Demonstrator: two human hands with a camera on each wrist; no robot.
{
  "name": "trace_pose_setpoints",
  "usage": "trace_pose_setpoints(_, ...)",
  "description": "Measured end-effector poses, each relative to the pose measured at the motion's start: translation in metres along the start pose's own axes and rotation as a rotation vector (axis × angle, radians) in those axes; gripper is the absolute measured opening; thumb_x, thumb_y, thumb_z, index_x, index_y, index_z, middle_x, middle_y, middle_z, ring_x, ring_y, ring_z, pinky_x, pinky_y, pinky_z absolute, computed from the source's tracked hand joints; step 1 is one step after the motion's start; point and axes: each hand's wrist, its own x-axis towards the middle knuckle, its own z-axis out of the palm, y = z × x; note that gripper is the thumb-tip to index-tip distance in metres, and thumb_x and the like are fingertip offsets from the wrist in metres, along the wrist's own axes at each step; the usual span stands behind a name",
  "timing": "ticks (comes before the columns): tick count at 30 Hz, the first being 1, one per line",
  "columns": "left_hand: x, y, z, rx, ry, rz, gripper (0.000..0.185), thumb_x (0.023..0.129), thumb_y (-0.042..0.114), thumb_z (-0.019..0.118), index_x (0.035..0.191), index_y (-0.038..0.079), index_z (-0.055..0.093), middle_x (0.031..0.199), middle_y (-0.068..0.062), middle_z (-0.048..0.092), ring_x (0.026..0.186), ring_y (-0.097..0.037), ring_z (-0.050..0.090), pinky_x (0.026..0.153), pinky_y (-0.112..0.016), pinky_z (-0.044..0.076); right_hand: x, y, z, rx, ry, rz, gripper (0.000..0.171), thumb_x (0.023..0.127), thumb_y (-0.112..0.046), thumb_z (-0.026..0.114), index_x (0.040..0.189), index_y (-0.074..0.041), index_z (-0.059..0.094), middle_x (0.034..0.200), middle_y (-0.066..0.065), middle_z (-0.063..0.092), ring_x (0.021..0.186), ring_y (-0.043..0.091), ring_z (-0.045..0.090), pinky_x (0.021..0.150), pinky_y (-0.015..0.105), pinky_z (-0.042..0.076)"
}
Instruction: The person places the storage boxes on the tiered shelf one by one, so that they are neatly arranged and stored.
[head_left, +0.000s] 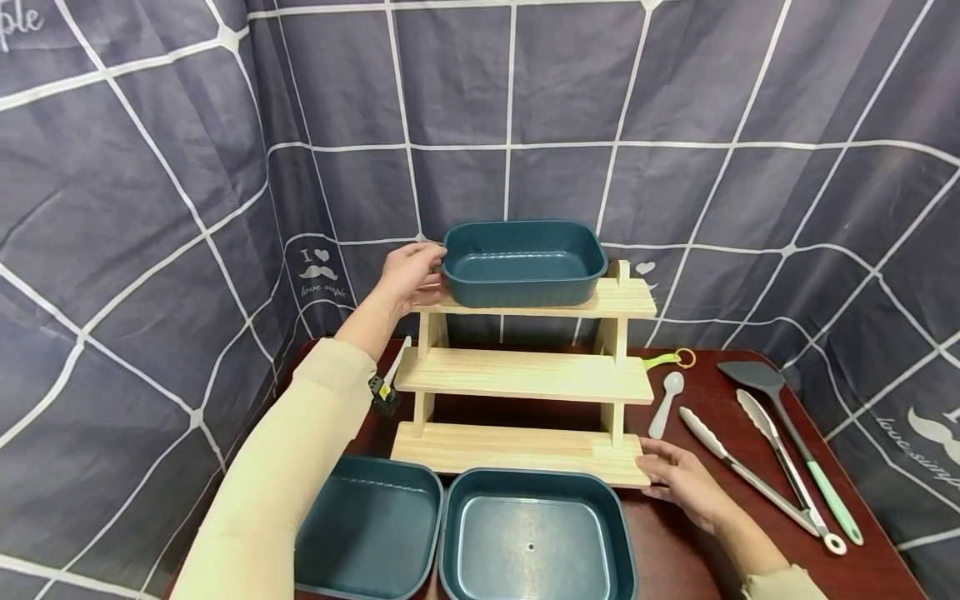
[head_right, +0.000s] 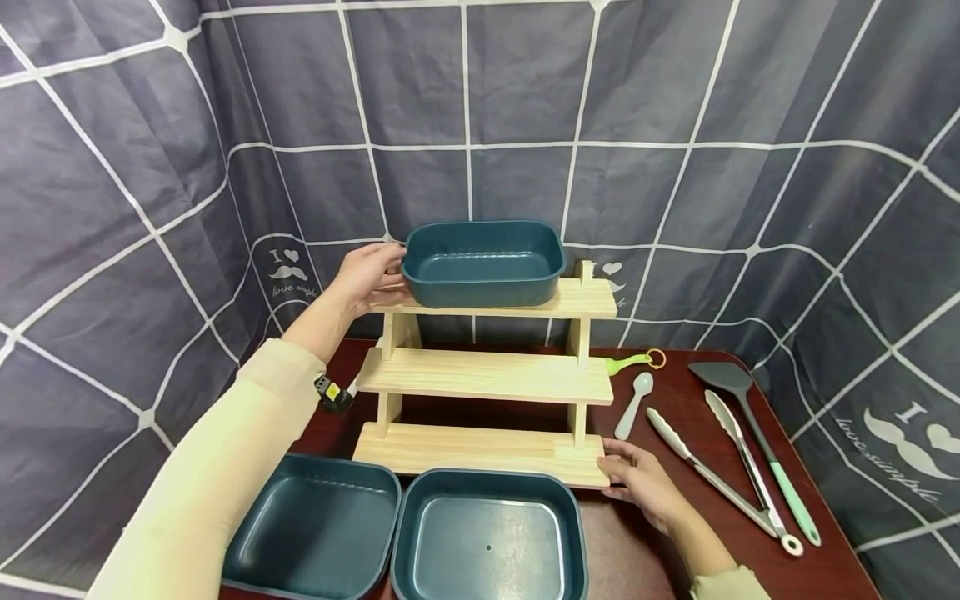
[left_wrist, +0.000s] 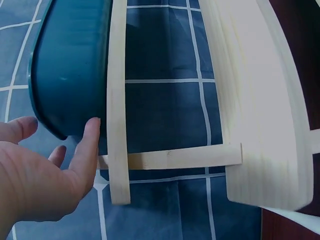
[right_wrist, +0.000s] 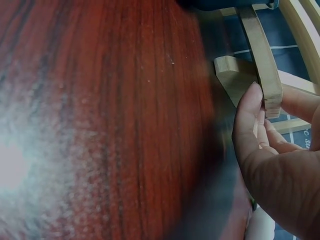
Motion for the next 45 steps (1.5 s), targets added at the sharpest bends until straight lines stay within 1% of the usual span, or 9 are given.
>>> trace_pose_setpoints(7,-0.015,-0.002,-0.014,0.040,0.039,0.101,0.056,0.101,0.028,0.065,0.151,0.009,0.051,0.144,-0.014,0.055,0.126,-0.036,0.060,0.094,-0.047,0.058,-0.001,-0.001,0.000,-0.003,-0.003,0.004,0.067,0.104,-0.016,0.060,0.155,0.013,0.027,0.115,0.013,0.062,0.093,0.019,0.066,0.080,0.035,0.060)
trace_pose_setpoints(14,-0.036,-0.010,-0.036,0.126,0.055,0.186,0.052,0.101,0.028,0.065,0.149,0.012,0.052,0.136,-0.013,0.057,0.118,-0.035,0.061,0.093,-0.046,0.058,0.000,-0.003,0.000,-0.007,-0.006,0.004,0.068,0.103,-0.015,0.061,0.155,0.013,0.027,0.115,0.013,0.062,0.093,0.019,0.066,0.080,0.034,0.060)
trace_pose_setpoints(18,-0.053,-0.013,-0.050,0.167,0.048,0.213,0.054,0.102,0.027,0.064,0.152,0.011,0.050,0.138,-0.015,0.057,0.122,-0.037,0.059,0.094,-0.046,0.058,0.000,-0.006,0.000,-0.012,-0.014,0.007,0.068,0.104,-0.016,0.061,0.155,0.013,0.026,0.117,0.014,0.061,0.093,0.019,0.065,0.080,0.034,0.060)
trace_pose_setpoints(23,-0.074,-0.022,-0.067,0.236,0.044,0.251,0.053,0.102,0.024,0.064,0.152,0.010,0.050,0.138,-0.016,0.057,0.120,-0.035,0.060,0.089,-0.042,0.060,0.001,-0.007,-0.001,-0.012,-0.023,-0.002,0.069,0.103,-0.016,0.061,0.155,0.013,0.026,0.117,0.014,0.060,0.093,0.019,0.065,0.080,0.034,0.060)
trace_pose_setpoints(29,-0.098,-0.047,-0.090,0.348,0.060,0.263,0.054,0.102,0.023,0.067,0.151,0.009,0.050,0.138,-0.020,0.059,0.117,-0.031,0.063,0.081,-0.034,0.062,0.002,-0.005,-0.004,-0.006,-0.035,0.000,0.070,0.104,-0.017,0.061,0.155,0.013,0.025,0.115,0.012,0.062,0.093,0.018,0.066,0.080,0.034,0.060)
trace_pose_setpoints(35,-0.123,-0.080,-0.117,0.397,0.048,0.254,0.052,0.103,0.023,0.067,0.151,0.008,0.051,0.135,-0.020,0.061,0.110,-0.016,0.065,0.081,-0.030,0.061,0.002,-0.004,-0.004,-0.001,-0.043,0.022,0.072,0.104,-0.018,0.062,0.156,0.013,0.024,0.113,0.011,0.064,0.093,0.018,0.067,0.080,0.034,0.060)
trace_pose_setpoints(37,-0.131,-0.092,-0.125,0.418,0.040,0.254,0.052,0.104,0.024,0.066,0.151,0.008,0.051,0.134,-0.020,0.062,0.108,-0.015,0.066,0.081,-0.029,0.061,0.002,-0.004,-0.004,-0.001,-0.043,0.032,0.073,0.104,-0.018,0.062,0.156,0.013,0.023,0.113,0.011,0.064,0.093,0.018,0.067,0.080,0.035,0.060)
trace_pose_setpoints(40,-0.143,-0.109,-0.139,0.476,0.047,0.265,0.050,0.104,0.024,0.066,0.149,0.008,0.052,0.132,-0.021,0.063,0.108,-0.022,0.067,0.081,-0.025,0.059,0.001,-0.004,-0.004,-0.002,-0.042,0.042,0.073,0.104,-0.018,0.062,0.156,0.013,0.022,0.113,0.011,0.064,0.093,0.018,0.067,0.081,0.035,0.060)
trace_pose_setpoints(45,-0.157,-0.135,-0.160,0.601,0.099,0.282,0.048,0.103,0.025,0.067,0.147,0.008,0.056,0.130,-0.021,0.065,0.111,-0.035,0.066,0.081,-0.017,0.052,0.001,-0.005,-0.003,-0.002,-0.034,0.050,0.073,0.104,-0.018,0.062,0.156,0.013,0.023,0.114,0.012,0.064,0.094,0.018,0.067,0.081,0.035,0.060)
